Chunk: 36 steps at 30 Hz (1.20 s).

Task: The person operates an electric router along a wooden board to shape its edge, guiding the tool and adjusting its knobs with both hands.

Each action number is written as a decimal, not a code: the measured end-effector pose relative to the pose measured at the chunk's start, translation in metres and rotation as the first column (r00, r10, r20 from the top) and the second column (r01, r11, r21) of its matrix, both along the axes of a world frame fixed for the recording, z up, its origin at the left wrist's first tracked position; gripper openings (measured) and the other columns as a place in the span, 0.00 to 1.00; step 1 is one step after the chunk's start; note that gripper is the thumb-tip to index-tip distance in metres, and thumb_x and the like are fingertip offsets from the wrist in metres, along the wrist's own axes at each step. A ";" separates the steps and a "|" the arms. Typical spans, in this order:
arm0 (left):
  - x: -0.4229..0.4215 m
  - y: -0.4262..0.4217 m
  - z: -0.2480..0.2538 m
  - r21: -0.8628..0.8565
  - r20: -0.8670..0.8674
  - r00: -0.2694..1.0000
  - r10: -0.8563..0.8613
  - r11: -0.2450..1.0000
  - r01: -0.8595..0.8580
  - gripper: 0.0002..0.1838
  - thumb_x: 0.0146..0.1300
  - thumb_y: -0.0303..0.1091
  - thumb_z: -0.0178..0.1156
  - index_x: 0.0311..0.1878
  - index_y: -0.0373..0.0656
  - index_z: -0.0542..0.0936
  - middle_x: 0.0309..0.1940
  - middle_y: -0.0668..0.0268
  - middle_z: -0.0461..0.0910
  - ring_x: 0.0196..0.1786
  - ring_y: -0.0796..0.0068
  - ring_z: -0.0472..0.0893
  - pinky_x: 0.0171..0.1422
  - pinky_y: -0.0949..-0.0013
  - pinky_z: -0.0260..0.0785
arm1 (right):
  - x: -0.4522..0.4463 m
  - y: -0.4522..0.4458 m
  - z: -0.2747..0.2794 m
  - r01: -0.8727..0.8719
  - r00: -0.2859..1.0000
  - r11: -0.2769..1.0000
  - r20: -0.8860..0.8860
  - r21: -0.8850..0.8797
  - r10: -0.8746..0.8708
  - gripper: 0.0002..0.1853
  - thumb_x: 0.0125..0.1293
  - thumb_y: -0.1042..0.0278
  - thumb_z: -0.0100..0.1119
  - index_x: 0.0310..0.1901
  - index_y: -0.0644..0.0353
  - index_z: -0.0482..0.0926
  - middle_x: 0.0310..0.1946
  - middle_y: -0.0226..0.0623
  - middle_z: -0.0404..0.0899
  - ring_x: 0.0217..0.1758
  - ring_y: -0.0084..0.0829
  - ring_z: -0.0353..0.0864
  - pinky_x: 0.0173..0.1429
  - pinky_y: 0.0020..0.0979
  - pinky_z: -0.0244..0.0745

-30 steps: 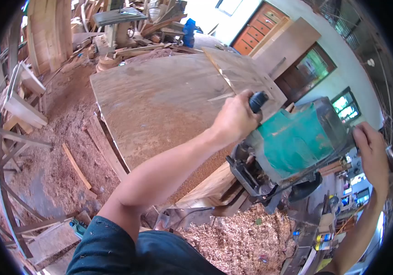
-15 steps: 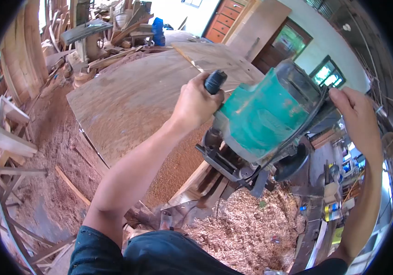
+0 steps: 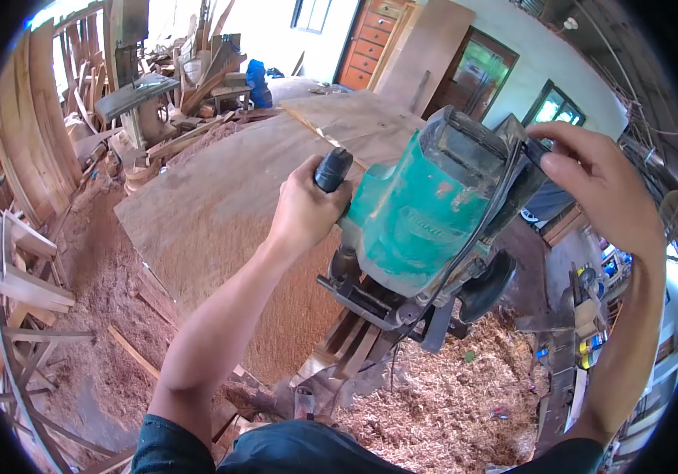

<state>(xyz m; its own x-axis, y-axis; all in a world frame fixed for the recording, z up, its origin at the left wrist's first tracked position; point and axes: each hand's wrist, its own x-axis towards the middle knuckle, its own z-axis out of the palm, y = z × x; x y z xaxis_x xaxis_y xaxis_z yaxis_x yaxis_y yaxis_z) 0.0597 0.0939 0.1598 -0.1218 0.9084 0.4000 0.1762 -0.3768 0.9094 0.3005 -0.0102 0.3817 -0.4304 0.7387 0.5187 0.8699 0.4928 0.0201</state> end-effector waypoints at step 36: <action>0.000 0.004 -0.007 0.034 0.034 0.999 -0.027 0.999 0.026 0.16 0.58 0.34 0.65 0.46 0.33 0.79 0.27 0.63 0.78 0.30 0.77 0.75 0.37 0.68 0.71 | 0.037 -0.013 -0.074 0.118 0.827 0.982 -0.561 0.150 -0.014 0.24 0.71 0.46 0.55 0.42 0.66 0.80 0.26 0.27 0.71 0.28 0.19 0.65 0.32 0.26 0.58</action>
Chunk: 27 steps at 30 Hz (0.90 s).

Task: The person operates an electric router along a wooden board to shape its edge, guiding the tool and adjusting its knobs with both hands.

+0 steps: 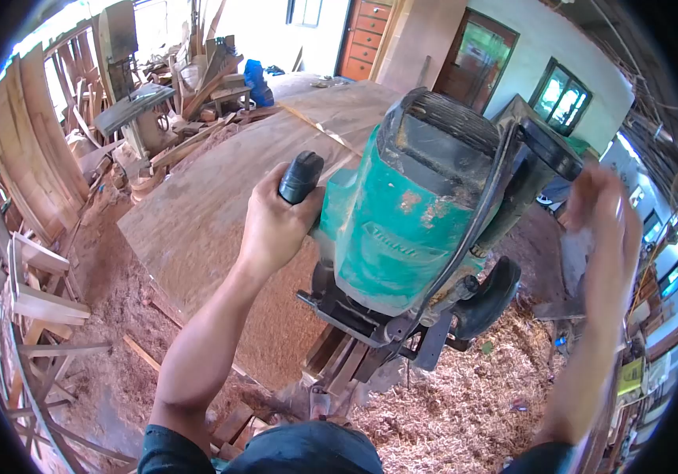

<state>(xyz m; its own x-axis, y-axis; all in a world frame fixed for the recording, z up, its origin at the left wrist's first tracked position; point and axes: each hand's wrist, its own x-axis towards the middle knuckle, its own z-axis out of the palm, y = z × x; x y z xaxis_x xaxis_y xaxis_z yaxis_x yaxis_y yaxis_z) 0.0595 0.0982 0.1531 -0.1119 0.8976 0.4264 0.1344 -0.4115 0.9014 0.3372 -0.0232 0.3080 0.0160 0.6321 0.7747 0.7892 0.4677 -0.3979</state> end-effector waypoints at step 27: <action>-0.026 -0.035 0.018 -0.225 0.025 0.992 -0.124 0.966 0.127 0.12 0.59 0.34 0.65 0.36 0.32 0.80 0.27 0.66 0.80 0.30 0.79 0.77 0.36 0.68 0.70 | -0.070 -0.034 -0.118 -0.124 0.427 0.950 -0.880 -0.288 -0.211 0.26 0.61 0.45 0.66 0.45 0.62 0.76 0.30 0.35 0.78 0.22 0.26 0.76 0.19 0.26 0.66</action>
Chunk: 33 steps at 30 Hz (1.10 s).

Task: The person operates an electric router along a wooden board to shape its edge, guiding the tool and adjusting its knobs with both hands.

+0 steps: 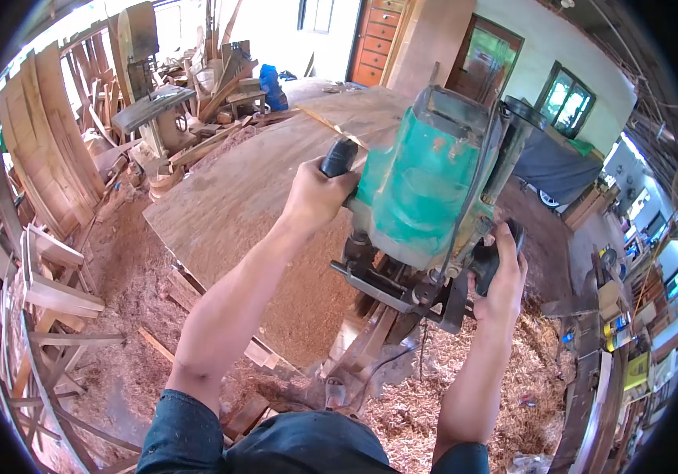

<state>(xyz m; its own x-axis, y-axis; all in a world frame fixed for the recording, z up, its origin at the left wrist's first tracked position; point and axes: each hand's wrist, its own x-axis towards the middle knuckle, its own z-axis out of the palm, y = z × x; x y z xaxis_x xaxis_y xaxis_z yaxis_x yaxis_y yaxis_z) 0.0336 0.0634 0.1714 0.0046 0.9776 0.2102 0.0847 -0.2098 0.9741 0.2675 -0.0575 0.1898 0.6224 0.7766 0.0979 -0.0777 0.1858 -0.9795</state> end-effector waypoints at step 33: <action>-0.028 -0.020 -0.007 0.037 -0.062 0.998 -0.008 0.999 0.010 0.15 0.56 0.37 0.67 0.32 0.31 0.78 0.25 0.66 0.78 0.30 0.79 0.73 0.36 0.67 0.69 | -0.018 -0.037 -0.006 -0.093 0.995 0.994 -0.041 0.062 0.095 0.21 0.62 0.50 0.68 0.43 0.58 0.74 0.28 0.34 0.77 0.21 0.25 0.76 0.16 0.26 0.65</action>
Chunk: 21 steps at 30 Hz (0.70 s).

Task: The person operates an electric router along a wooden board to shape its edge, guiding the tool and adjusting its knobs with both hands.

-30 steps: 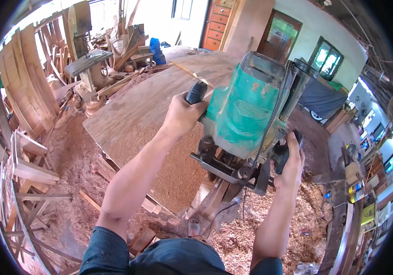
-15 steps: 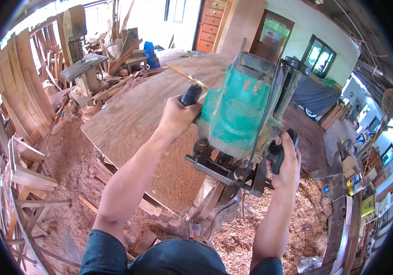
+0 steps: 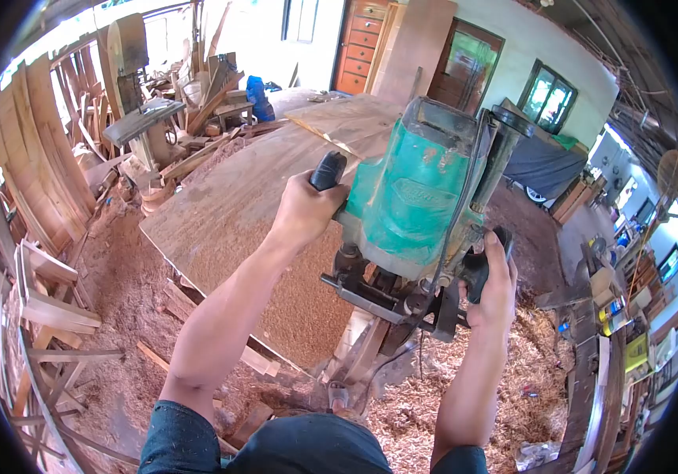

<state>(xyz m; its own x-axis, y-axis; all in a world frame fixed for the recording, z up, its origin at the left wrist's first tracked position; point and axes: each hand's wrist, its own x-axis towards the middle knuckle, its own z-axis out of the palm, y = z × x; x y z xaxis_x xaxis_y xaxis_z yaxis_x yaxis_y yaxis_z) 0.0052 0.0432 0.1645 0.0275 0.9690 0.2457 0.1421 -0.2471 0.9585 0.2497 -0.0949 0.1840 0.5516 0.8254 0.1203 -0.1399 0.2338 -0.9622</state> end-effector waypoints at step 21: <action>-0.012 -0.029 -0.005 0.053 0.150 0.986 -0.076 0.996 0.068 0.11 0.59 0.32 0.66 0.31 0.36 0.76 0.24 0.74 0.71 0.29 0.84 0.68 0.32 0.72 0.64 | -0.027 -0.028 -0.019 0.132 0.990 0.990 -0.047 0.050 -0.129 0.37 0.60 0.50 0.69 0.64 0.62 0.65 0.37 0.36 0.79 0.29 0.24 0.80 0.21 0.24 0.68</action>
<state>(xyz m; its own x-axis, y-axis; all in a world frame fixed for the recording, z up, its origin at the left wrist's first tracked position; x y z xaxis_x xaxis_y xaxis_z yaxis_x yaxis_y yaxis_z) -0.0071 0.0143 0.1597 0.0555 0.9528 0.2984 -0.0244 -0.2975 0.9544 0.2231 -0.1225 0.1651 0.6600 0.7391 0.1349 -0.1466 0.3028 -0.9417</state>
